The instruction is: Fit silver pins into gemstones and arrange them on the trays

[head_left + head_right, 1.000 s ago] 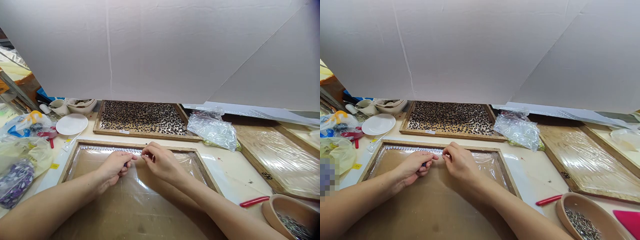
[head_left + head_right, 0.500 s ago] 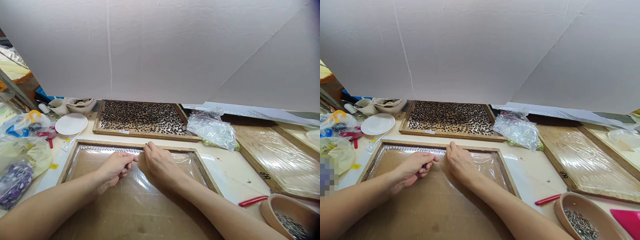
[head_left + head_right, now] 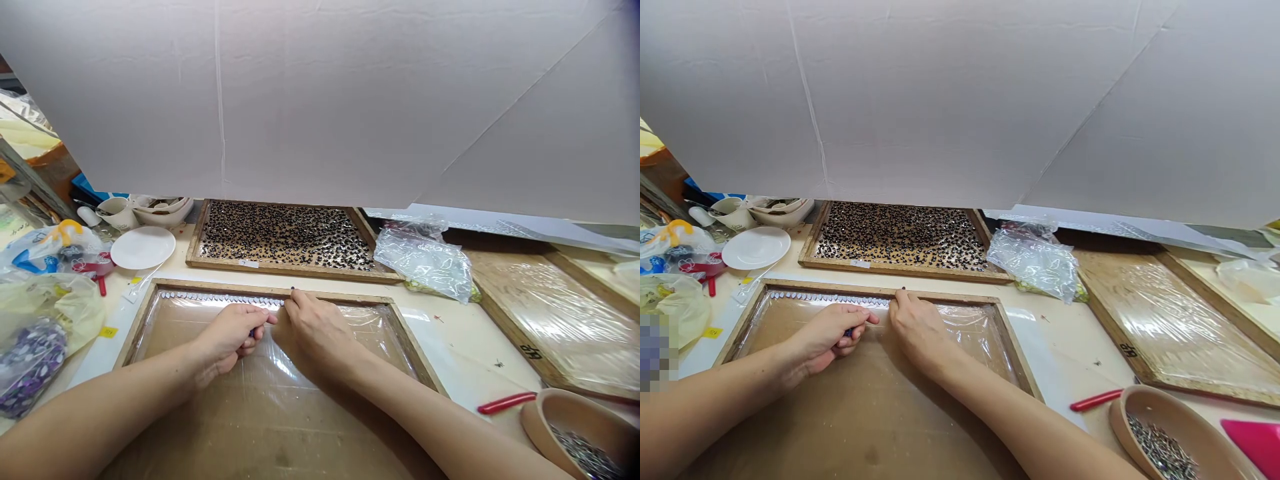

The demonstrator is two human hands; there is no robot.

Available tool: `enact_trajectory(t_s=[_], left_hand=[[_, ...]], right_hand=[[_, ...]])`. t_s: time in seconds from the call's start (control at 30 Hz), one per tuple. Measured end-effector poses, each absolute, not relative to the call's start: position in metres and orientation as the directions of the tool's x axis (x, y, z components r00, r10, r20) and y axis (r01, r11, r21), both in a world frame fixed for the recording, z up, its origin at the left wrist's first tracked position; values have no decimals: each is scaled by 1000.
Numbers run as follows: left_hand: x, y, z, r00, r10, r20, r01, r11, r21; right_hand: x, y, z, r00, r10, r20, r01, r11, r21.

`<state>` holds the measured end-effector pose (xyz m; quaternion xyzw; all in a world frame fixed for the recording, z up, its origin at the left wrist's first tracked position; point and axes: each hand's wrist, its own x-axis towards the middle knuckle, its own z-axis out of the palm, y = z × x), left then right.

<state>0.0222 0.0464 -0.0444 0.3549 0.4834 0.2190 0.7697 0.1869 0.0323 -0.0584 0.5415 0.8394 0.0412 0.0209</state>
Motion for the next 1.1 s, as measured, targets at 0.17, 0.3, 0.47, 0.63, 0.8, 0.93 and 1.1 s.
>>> enact_trajectory(t_s=[0.17,0.3,0.47,0.63,0.8,0.93,1.1], left_hand=[[23,46,-44,427,666,-612,56,656,753],[23,46,-44,423,653,-629,82,663,744],[23,46,-45,428,651,-627,93,659,747],[23,45,-48,464,617,-635,145,655,742],[22,43,-52,497,639,-587,110,625,773],[23,42,-52,531,623,-575,37,661,750],[25,41,-47,531,629,-567,-72,701,710]], right_hand=[[193,34,-58,-368,930,-2,929,368,48],[194,37,-60,-371,929,-2,929,370,-15],[195,37,-60,-390,920,46,917,392,-72],[199,31,-51,-364,877,312,772,472,-426],[191,26,-46,-380,898,222,464,393,-794],[184,28,-50,-258,947,189,477,295,-828],[181,30,-55,-199,960,196,504,272,-820]])
